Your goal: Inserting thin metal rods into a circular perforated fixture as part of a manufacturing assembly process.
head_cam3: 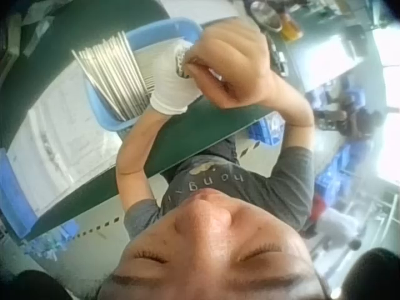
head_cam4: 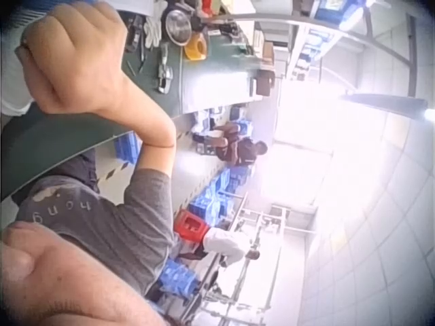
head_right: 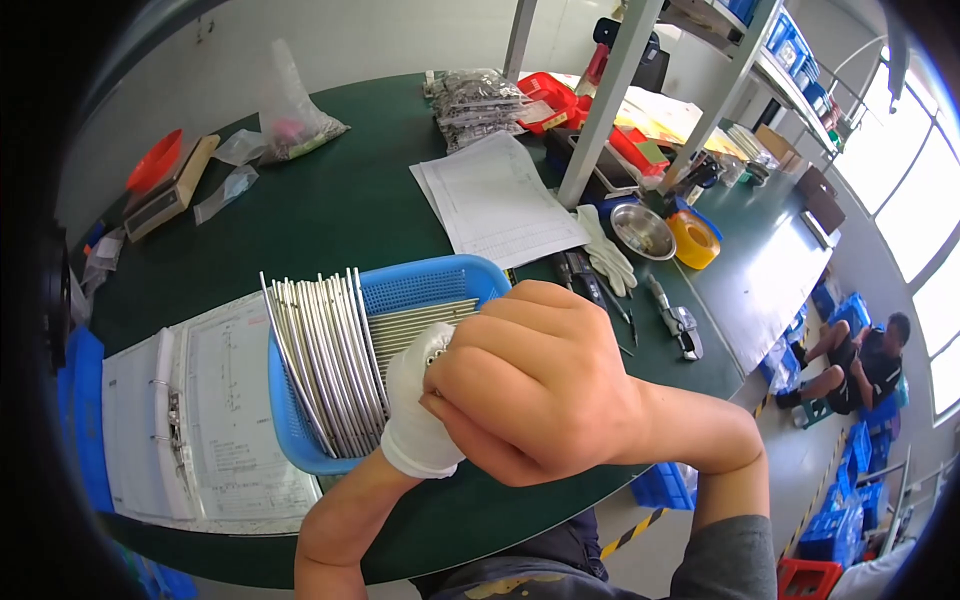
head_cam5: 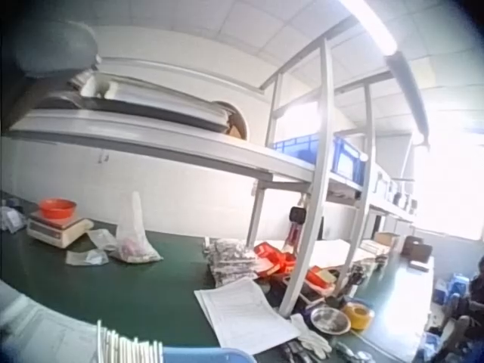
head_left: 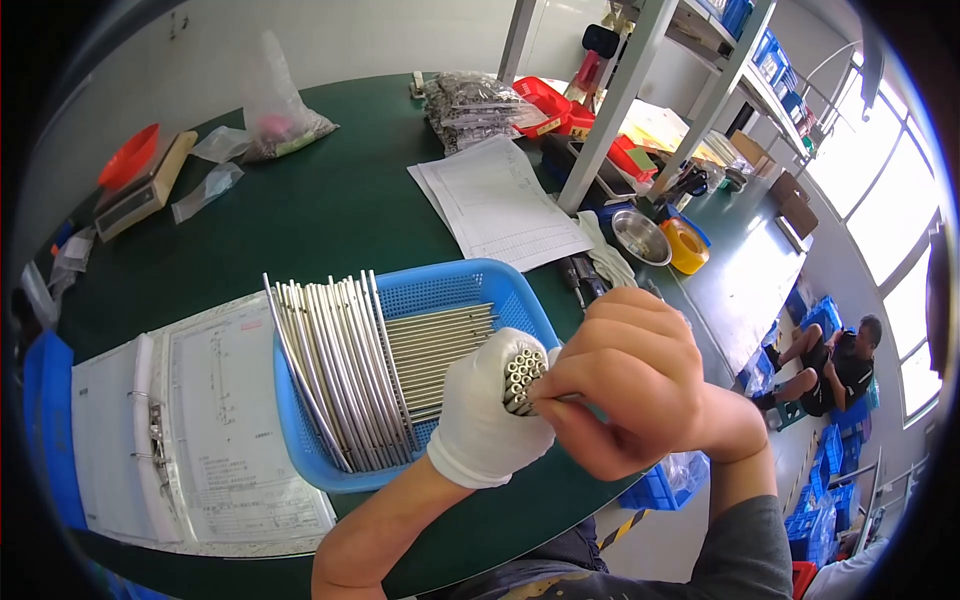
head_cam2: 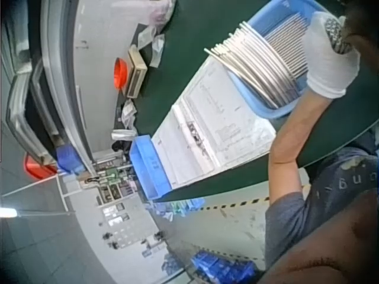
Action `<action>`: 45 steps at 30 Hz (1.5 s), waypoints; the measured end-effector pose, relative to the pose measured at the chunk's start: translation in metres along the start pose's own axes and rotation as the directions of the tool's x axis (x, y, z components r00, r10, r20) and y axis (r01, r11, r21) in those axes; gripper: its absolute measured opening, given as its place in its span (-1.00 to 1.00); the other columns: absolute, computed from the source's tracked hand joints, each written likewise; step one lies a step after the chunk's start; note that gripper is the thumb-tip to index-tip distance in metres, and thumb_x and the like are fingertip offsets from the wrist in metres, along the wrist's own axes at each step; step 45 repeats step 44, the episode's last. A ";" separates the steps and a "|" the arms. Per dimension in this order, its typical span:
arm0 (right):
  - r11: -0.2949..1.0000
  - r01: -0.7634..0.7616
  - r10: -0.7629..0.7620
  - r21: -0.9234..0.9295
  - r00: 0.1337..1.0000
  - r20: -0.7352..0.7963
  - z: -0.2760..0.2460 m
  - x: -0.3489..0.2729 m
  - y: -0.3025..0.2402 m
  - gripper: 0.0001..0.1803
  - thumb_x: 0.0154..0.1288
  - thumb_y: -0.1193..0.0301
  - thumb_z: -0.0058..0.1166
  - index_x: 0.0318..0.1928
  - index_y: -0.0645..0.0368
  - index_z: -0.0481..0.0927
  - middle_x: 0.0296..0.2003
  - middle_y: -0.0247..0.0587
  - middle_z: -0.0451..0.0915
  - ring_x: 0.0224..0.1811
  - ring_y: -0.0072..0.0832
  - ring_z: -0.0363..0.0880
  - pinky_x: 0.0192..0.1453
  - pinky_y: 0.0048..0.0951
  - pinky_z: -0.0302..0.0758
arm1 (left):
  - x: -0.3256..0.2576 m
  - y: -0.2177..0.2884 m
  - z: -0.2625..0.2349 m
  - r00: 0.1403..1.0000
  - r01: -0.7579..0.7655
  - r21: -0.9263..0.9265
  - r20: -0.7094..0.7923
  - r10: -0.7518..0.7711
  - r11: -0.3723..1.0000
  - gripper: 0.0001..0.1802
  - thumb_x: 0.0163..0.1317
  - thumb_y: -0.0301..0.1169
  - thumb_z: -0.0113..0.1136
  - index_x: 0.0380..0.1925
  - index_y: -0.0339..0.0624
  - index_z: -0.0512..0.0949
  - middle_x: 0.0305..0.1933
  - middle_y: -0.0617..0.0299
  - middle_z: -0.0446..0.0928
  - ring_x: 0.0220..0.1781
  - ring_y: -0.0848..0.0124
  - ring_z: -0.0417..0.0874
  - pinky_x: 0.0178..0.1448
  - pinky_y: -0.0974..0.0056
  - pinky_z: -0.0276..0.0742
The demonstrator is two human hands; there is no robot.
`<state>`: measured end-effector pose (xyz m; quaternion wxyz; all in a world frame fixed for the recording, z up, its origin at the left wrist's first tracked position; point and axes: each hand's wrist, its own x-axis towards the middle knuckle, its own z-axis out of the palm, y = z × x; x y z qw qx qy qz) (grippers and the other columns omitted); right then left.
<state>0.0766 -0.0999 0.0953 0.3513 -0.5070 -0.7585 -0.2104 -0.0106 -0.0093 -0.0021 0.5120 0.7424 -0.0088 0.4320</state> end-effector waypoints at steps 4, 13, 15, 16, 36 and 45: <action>0.991 -0.088 0.082 0.098 0.994 0.070 0.001 0.001 0.004 -0.88 -0.18 0.55 0.12 -0.50 0.16 0.54 -0.62 -0.33 0.46 -0.65 -0.41 0.40 -0.55 -0.44 0.24 | -0.004 -0.011 0.005 1.000 -0.015 -0.052 -0.018 0.014 0.999 -0.72 -0.06 -0.43 0.37 -0.39 -0.17 0.44 -0.56 0.16 0.50 -0.54 0.21 0.58 -0.43 0.28 0.47; 0.975 -0.134 0.117 0.175 0.988 0.104 -0.001 0.004 0.004 -0.86 -0.12 0.55 0.18 -0.50 0.19 0.47 -0.62 -0.27 0.42 -0.63 -0.29 0.40 -0.55 -0.34 0.27 | -0.006 -0.024 0.012 1.000 0.004 -0.105 -0.002 -0.004 0.994 -0.71 -0.06 -0.41 0.38 -0.40 -0.19 0.44 -0.53 0.14 0.51 -0.53 0.17 0.59 -0.42 0.25 0.47; 0.984 -0.080 0.072 0.160 0.996 0.052 0.000 0.003 0.002 -0.86 -0.11 0.55 0.18 -0.50 0.20 0.47 -0.62 -0.27 0.42 -0.62 -0.28 0.40 -0.54 -0.35 0.27 | -0.011 -0.040 0.017 0.999 0.045 -0.159 -0.008 -0.046 0.986 -0.72 -0.06 -0.40 0.37 -0.41 -0.19 0.44 -0.54 0.13 0.50 -0.53 0.16 0.58 -0.43 0.23 0.46; 0.991 -0.074 0.068 0.112 0.996 0.058 -0.001 0.002 0.001 -0.88 -0.09 0.56 0.16 -0.49 0.21 0.48 -0.61 -0.28 0.44 -0.63 -0.30 0.40 -0.54 -0.36 0.28 | -0.011 -0.039 0.017 0.999 0.032 -0.138 -0.002 -0.032 0.990 -0.72 -0.06 -0.40 0.37 -0.41 -0.19 0.44 -0.54 0.13 0.50 -0.53 0.16 0.58 -0.43 0.23 0.46; 0.783 -0.166 0.576 0.599 0.558 -0.598 -0.044 -0.053 0.038 -0.87 0.25 0.48 0.06 -0.32 0.34 0.54 -0.53 -0.32 0.50 -0.55 -0.72 0.35 -0.44 -0.69 0.25 | 0.001 -0.015 0.025 0.903 0.428 0.174 -0.035 -0.429 0.887 -0.94 0.21 -0.51 0.17 -0.40 -0.25 0.49 -0.58 0.39 0.46 -0.57 0.57 0.47 -0.45 0.41 0.42; 0.745 -0.110 0.597 0.658 0.549 -0.585 -0.059 -0.066 0.065 -0.79 0.28 0.39 0.07 -0.29 0.34 0.57 -0.62 -0.38 0.43 -0.63 -0.76 0.26 -0.53 -0.71 0.15 | 0.082 0.052 0.021 0.704 -0.375 0.879 0.477 -0.526 0.296 -0.81 0.02 -0.38 0.22 -0.38 -0.19 0.47 -0.49 0.00 0.58 -0.41 0.04 0.65 -0.28 0.10 0.58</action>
